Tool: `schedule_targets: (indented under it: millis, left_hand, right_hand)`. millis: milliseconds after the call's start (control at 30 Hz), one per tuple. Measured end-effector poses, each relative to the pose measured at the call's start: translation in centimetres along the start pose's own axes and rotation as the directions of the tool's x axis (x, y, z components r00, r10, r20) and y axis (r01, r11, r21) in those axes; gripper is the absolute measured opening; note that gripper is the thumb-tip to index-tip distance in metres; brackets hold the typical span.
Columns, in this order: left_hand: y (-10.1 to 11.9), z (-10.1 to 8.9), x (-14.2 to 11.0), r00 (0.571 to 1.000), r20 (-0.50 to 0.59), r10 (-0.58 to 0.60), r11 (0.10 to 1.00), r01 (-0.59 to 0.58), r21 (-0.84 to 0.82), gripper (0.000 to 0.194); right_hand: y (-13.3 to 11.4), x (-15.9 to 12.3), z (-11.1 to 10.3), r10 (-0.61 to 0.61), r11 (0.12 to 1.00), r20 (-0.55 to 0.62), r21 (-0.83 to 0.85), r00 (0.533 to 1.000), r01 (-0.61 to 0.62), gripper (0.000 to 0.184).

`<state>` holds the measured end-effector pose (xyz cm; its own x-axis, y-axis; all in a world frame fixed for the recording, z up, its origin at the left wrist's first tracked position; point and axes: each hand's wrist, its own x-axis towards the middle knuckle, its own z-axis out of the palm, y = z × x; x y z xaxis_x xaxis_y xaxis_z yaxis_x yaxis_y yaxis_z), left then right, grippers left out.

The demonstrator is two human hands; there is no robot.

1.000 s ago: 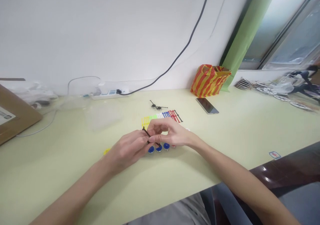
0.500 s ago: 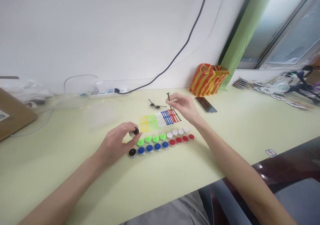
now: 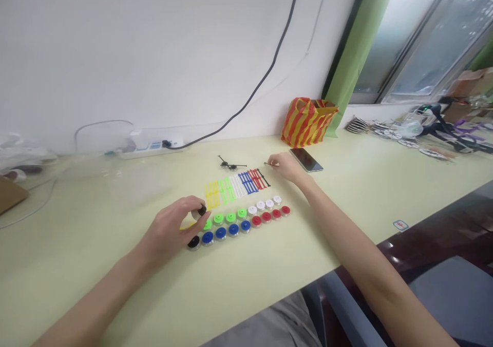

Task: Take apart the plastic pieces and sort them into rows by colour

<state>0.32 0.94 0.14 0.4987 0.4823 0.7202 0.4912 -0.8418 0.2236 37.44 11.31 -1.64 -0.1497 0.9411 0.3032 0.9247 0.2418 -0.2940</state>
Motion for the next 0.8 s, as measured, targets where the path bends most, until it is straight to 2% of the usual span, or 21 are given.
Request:
schedule_targets:
  millis: [133,200,300,367,433,600,800]
  left_hand:
    - [0.3,0.0,0.0,1.000,0.009,-0.024,1.000,0.024,0.004,0.007]
    - [0.4,0.0,-0.1,1.000,-0.012,-0.022,1.000,0.022,-0.004,0.004]
    - [0.4,0.0,-0.1,1.000,-0.018,-0.016,1.000,0.016,-0.013,0.005]
    - [0.3,0.0,-0.1,1.000,-0.013,-0.008,1.000,0.007,-0.016,0.005]
    - [0.1,0.1,-0.1,1.000,-0.001,0.002,1.000,-0.002,-0.017,0.005]
    - [0.0,0.1,-0.3,0.999,0.040,-0.020,1.000,0.021,-0.005,0.006]
    - [0.0,0.1,-0.4,0.996,0.066,-0.062,0.998,0.062,0.008,0.007]
  right_hand:
    - [0.6,-0.2,-1.0,-0.050,0.998,0.178,-0.016,0.983,0.054,0.043]
    - [0.6,-0.4,-1.4,-0.037,0.998,0.215,-0.033,0.976,0.045,0.045]
    - [0.4,-0.6,-1.4,0.056,0.993,0.127,-0.110,0.990,-0.042,0.039]
    - [0.2,-0.6,-1.1,0.123,0.983,0.064,-0.147,0.990,-0.112,0.029]
    - [0.1,-0.4,-0.5,0.158,0.978,0.059,-0.148,0.986,-0.148,0.017]
    - [0.3,0.0,0.8,0.177,0.980,0.057,-0.101,0.983,-0.171,0.013]
    - [0.7,0.0,0.3,0.127,0.992,0.089,-0.032,0.988,-0.125,0.008]
